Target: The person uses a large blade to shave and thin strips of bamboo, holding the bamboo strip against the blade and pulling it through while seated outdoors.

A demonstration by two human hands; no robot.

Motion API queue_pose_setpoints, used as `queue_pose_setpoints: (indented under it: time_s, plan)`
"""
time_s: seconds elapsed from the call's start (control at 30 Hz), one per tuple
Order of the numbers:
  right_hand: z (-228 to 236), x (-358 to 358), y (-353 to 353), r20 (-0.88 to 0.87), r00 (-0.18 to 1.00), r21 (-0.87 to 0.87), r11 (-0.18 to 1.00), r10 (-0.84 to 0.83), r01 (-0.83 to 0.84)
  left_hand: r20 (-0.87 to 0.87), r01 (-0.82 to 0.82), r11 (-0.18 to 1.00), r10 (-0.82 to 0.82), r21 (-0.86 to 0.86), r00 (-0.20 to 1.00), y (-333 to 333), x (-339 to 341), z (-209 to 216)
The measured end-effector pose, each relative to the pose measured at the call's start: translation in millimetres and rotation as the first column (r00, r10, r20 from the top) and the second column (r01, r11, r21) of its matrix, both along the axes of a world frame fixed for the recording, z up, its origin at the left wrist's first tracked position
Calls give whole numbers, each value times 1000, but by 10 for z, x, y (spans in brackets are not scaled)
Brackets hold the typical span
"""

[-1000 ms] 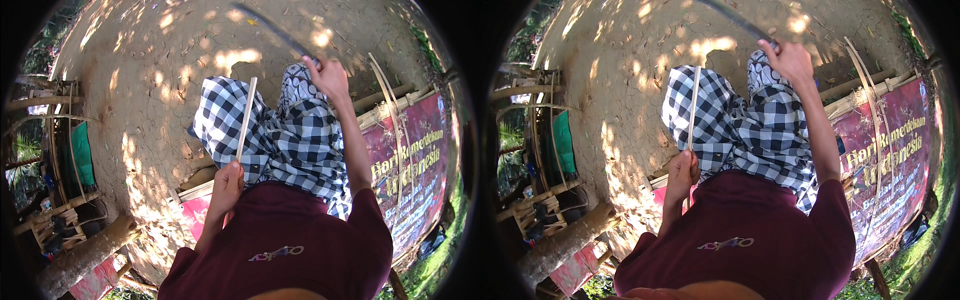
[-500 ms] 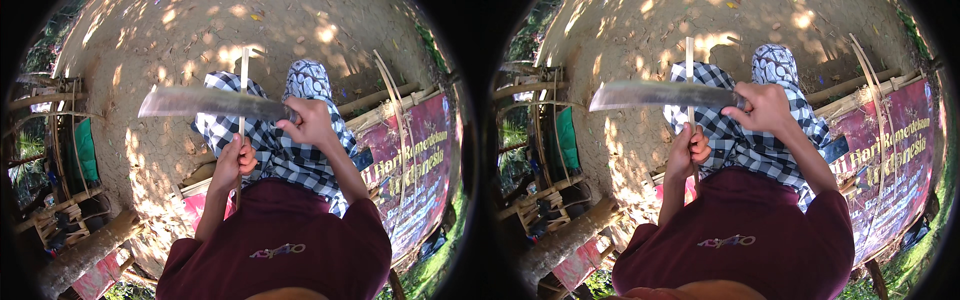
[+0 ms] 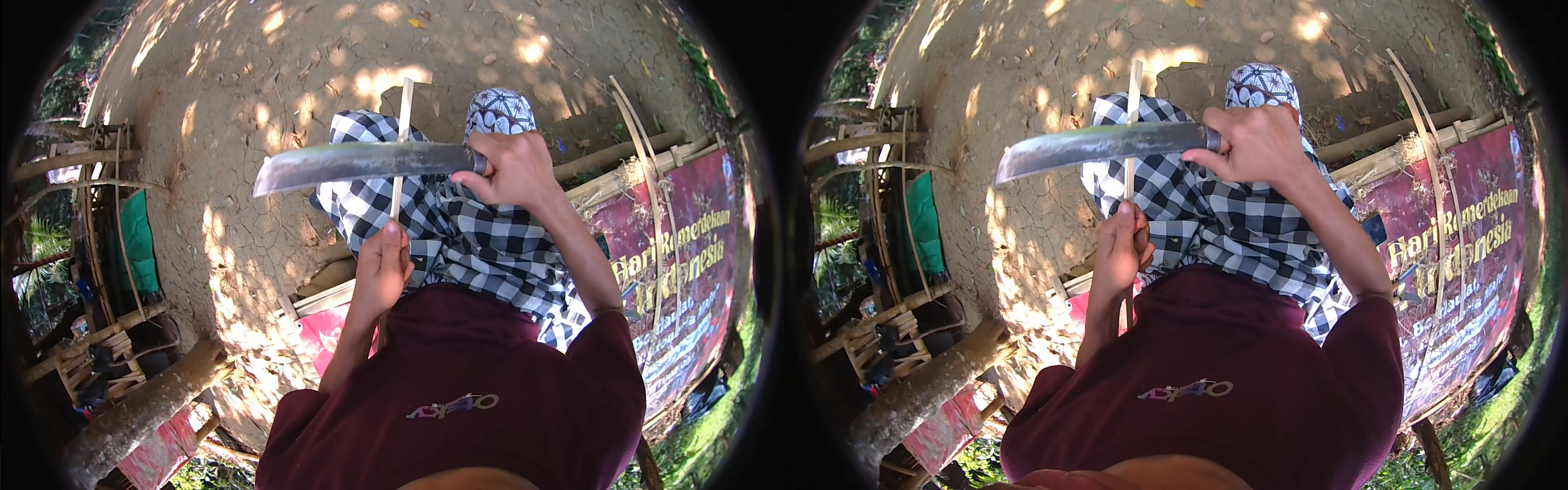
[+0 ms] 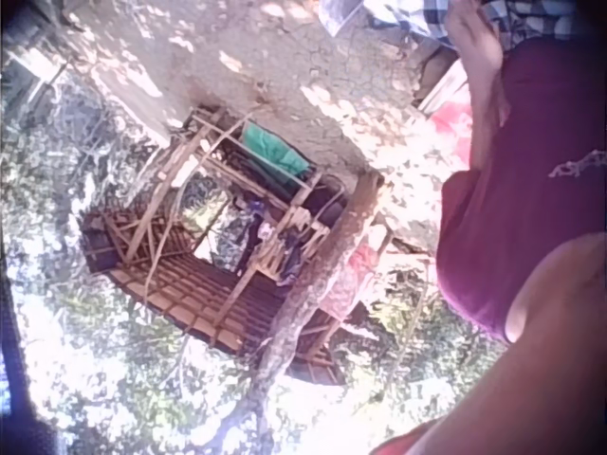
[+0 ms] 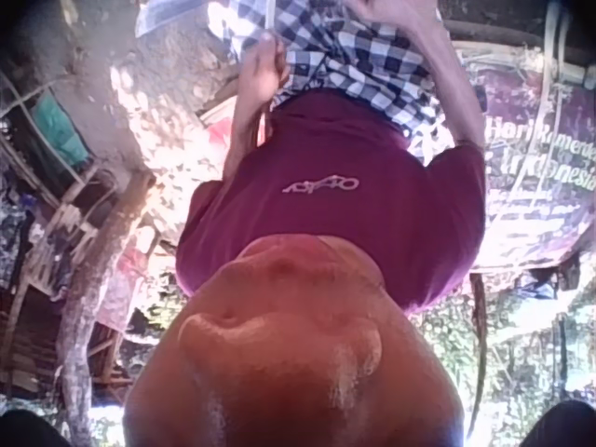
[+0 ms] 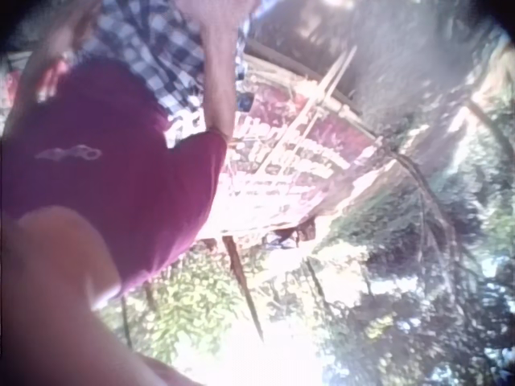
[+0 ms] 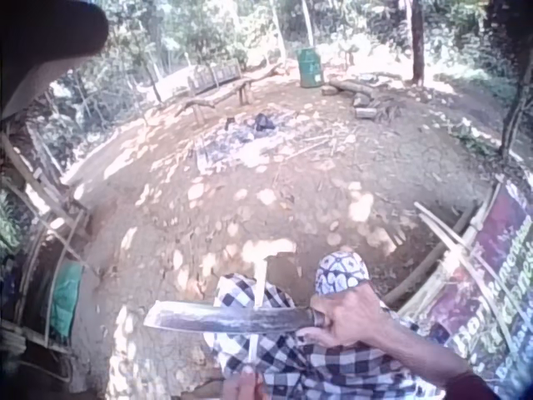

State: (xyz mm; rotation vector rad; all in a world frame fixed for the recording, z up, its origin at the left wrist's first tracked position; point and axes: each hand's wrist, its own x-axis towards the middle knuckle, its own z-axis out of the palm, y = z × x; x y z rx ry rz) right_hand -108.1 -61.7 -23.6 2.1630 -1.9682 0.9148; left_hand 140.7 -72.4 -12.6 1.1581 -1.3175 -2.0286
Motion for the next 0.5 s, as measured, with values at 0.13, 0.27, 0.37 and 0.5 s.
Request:
queue_pose_setpoints:
  time_s: [0.13,0.27,0.37,0.5]
  plan:
    - [-8,-206,-104,-27,983,69,981,-180,181,41,-16,1000,17,-20,999,-49,-53,3]
    - [1,-971,-288,248,630,316,677,-736,665,-14,-7,997,6,-81,1000,121,269,84]
    - [-120,-1252,-140,382,641,218,739,-665,637,-13,4,993,-3,114,1000,59,374,78]
    - [-161,-844,106,497,696,173,845,-519,506,-92,72,974,-53,216,994,-124,321,-23]
